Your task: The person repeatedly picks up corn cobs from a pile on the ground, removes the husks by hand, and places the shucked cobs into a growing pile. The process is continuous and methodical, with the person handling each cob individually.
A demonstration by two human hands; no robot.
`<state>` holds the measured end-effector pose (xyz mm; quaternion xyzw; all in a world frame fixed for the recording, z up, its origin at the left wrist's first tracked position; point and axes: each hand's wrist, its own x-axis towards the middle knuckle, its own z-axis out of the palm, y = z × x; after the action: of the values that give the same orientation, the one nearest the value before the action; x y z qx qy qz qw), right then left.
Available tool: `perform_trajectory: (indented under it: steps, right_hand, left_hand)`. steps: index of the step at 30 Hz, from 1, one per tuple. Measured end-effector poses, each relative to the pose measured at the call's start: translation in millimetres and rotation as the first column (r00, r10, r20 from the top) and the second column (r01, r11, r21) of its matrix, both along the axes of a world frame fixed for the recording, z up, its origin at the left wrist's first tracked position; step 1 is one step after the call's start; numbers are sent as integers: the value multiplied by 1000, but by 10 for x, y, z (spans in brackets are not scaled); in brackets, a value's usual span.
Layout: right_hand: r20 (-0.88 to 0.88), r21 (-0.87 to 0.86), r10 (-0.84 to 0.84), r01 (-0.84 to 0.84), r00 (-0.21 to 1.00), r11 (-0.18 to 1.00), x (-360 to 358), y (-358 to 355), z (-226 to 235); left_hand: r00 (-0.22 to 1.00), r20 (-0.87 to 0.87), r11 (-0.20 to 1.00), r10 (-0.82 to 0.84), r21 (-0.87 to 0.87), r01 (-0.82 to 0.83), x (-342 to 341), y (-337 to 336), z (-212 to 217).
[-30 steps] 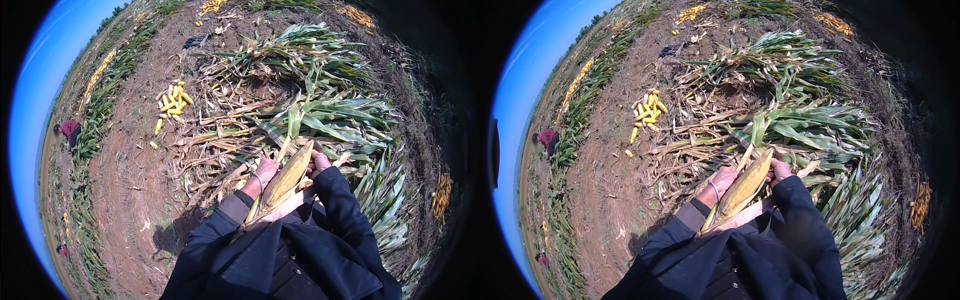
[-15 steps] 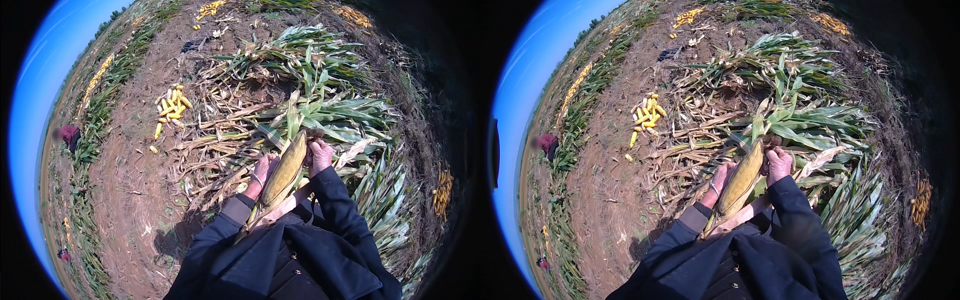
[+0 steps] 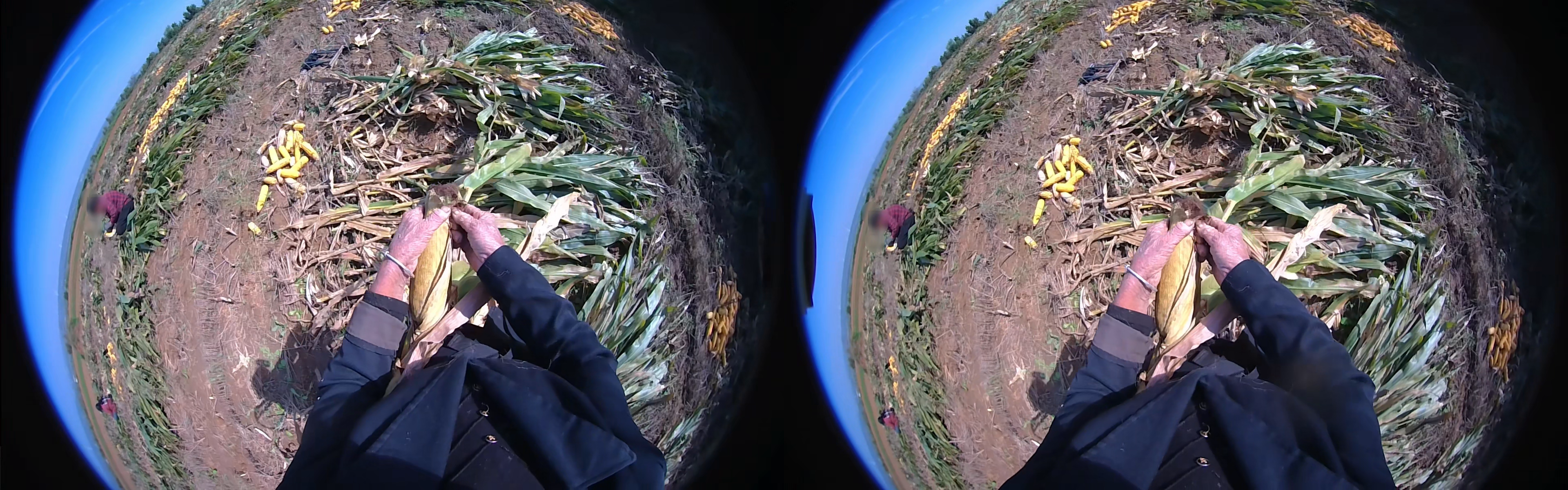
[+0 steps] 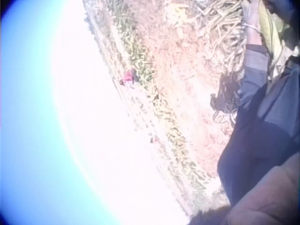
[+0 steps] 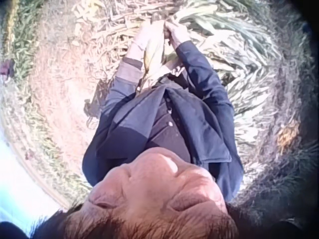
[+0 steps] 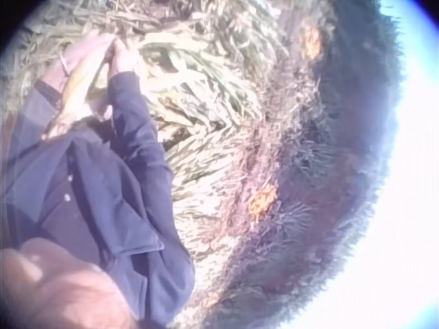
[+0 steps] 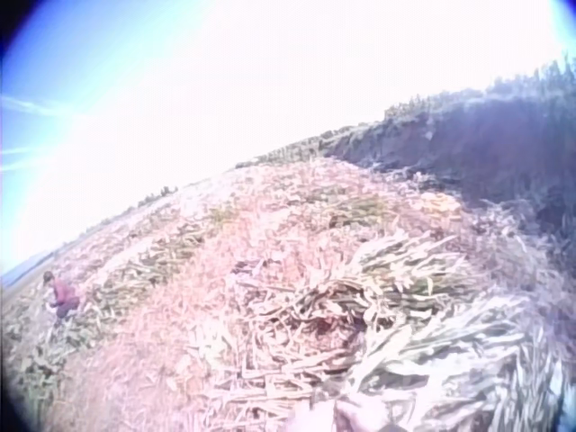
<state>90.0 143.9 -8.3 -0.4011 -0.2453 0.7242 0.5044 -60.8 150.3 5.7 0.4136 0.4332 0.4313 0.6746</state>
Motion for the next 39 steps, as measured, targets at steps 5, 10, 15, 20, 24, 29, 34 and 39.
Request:
perform_trajectory:
  steps: [5,10,15,20,24,29,34,39]
  right_hand:
    - [68,-15,136,-135,988,991,-2,-65,23]
    - [282,29,376,-400,882,916,122,-645,-406]
    - [495,418,157,-392,855,820,68,-615,-398]
    - [152,299,262,-297,953,907,-196,-204,-2]
    - [-337,105,135,-105,932,989,-425,-96,9]
    - [-177,-14,326,-333,929,943,-432,-171,-1]
    - [-254,-193,369,-421,894,886,209,-915,-126]
    - [-30,-240,470,-463,882,853,680,-1308,248]
  left_hand:
    - [993,101,998,58,6,-59,-214,-5,-48]
    - [963,214,984,165,-103,-146,-751,-79,-276]
    - [931,200,945,304,-187,-268,-875,-80,-378]
    - [937,311,963,160,-256,-80,-683,-82,-155]
    - [925,378,990,-30,-117,80,-671,-102,-135]
    - [914,281,951,292,-190,-245,-831,-146,-337]
    - [842,214,849,496,-322,-418,-1229,-367,-686]
    - [743,288,784,604,-381,-490,-1434,-670,-831]
